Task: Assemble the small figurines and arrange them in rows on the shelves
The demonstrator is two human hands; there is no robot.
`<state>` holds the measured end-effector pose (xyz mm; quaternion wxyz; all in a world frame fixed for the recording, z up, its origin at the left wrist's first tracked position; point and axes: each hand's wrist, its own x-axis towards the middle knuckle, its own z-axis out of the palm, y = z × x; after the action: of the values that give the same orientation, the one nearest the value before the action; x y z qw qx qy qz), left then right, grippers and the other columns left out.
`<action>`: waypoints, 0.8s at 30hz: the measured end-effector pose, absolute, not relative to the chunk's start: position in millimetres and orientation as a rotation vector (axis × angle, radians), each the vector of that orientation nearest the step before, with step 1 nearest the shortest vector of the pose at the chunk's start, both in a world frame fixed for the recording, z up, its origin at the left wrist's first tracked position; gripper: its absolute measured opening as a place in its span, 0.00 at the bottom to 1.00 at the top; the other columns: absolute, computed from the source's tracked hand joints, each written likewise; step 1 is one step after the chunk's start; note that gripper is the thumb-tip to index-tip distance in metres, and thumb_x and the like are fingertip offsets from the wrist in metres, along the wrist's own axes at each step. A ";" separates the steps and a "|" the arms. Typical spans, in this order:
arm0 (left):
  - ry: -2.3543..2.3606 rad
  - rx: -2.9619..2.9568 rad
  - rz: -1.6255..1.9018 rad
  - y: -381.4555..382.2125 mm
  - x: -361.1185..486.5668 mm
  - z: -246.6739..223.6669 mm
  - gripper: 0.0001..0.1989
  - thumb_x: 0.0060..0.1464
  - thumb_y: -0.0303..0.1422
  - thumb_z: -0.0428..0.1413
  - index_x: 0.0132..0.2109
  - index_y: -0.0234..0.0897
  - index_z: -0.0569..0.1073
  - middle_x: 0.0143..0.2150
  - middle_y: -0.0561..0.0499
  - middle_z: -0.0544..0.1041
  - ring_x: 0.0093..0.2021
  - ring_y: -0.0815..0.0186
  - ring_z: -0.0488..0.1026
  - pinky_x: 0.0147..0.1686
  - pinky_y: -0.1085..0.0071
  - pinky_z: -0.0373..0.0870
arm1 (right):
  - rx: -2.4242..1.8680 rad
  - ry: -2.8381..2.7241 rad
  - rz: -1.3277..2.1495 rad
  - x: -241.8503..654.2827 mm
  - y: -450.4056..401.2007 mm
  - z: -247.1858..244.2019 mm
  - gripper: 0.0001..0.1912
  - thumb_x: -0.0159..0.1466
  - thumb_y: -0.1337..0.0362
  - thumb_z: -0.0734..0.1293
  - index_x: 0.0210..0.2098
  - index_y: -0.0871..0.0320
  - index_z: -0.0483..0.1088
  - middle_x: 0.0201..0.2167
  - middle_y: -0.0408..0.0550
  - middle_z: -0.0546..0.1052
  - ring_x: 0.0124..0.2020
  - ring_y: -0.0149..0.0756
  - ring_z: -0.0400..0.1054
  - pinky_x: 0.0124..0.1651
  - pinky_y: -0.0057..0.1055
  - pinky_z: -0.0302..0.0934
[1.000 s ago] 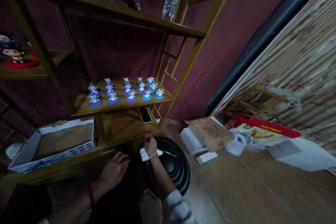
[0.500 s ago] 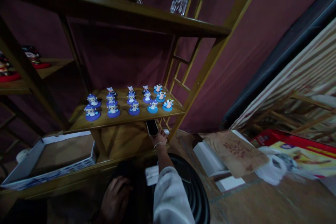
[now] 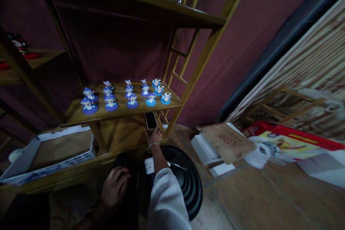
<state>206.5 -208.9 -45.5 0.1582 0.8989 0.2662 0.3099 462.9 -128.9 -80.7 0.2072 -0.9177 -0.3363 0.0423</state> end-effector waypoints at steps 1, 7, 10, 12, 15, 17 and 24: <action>0.766 2.575 0.884 -209.7 205.7 -45.1 0.12 0.53 0.25 0.45 0.38 0.39 0.72 0.40 0.47 0.70 0.44 0.62 0.65 0.43 0.64 0.66 | -2.528 -0.952 0.091 457.4 -135.8 -82.2 0.38 0.55 0.54 0.61 0.59 0.66 0.46 0.56 0.65 0.57 0.55 0.52 0.51 0.52 0.46 0.46; 0.818 2.566 0.849 -221.9 198.3 -33.2 0.12 0.53 0.25 0.45 0.38 0.39 0.72 0.42 0.48 0.70 0.46 0.62 0.63 0.45 0.62 0.64 | -2.457 -1.047 0.004 431.3 -174.1 -77.7 0.31 0.55 0.62 0.59 0.56 0.70 0.51 0.54 0.63 0.60 0.54 0.47 0.54 0.55 0.41 0.45; 0.837 2.564 0.862 -228.3 193.7 -26.6 0.12 0.53 0.24 0.45 0.38 0.39 0.72 0.42 0.49 0.70 0.45 0.62 0.64 0.45 0.62 0.65 | -2.436 -1.066 -0.025 424.6 -184.7 -71.2 0.29 0.56 0.64 0.59 0.55 0.71 0.53 0.54 0.63 0.61 0.54 0.45 0.55 0.55 0.38 0.46; 0.850 2.558 0.891 -231.3 191.8 -24.7 0.12 0.53 0.24 0.45 0.38 0.39 0.73 0.41 0.49 0.70 0.44 0.63 0.64 0.45 0.63 0.65 | -2.420 -1.085 -0.037 423.3 -188.5 -67.6 0.29 0.55 0.65 0.59 0.55 0.70 0.53 0.53 0.63 0.62 0.54 0.45 0.55 0.54 0.38 0.47; 0.839 2.548 0.935 -233.7 192.7 -26.1 0.13 0.53 0.24 0.45 0.38 0.38 0.73 0.41 0.48 0.70 0.44 0.63 0.65 0.45 0.63 0.65 | -2.415 -1.089 -0.032 426.1 -188.7 -64.4 0.28 0.55 0.66 0.58 0.55 0.69 0.53 0.50 0.61 0.65 0.51 0.45 0.58 0.53 0.39 0.49; 0.810 2.550 0.940 -233.4 195.3 -29.6 0.13 0.53 0.25 0.45 0.38 0.39 0.73 0.41 0.48 0.71 0.44 0.63 0.65 0.44 0.63 0.65 | -2.420 -1.093 -0.028 430.5 -183.8 -62.9 0.28 0.56 0.66 0.57 0.55 0.67 0.52 0.48 0.60 0.67 0.50 0.45 0.59 0.52 0.40 0.50; 0.740 2.583 0.954 -219.6 199.4 -43.0 0.12 0.51 0.24 0.46 0.39 0.39 0.72 0.42 0.47 0.71 0.44 0.61 0.66 0.42 0.63 0.67 | -2.496 -1.080 0.000 451.0 -138.3 -51.5 0.33 0.57 0.61 0.59 0.57 0.71 0.49 0.53 0.65 0.61 0.54 0.48 0.55 0.53 0.38 0.48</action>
<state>199.4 -219.6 -43.0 0.1446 0.8964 0.2567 0.3312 451.0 -138.3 -51.5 0.2092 -0.8975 -0.3883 0.0000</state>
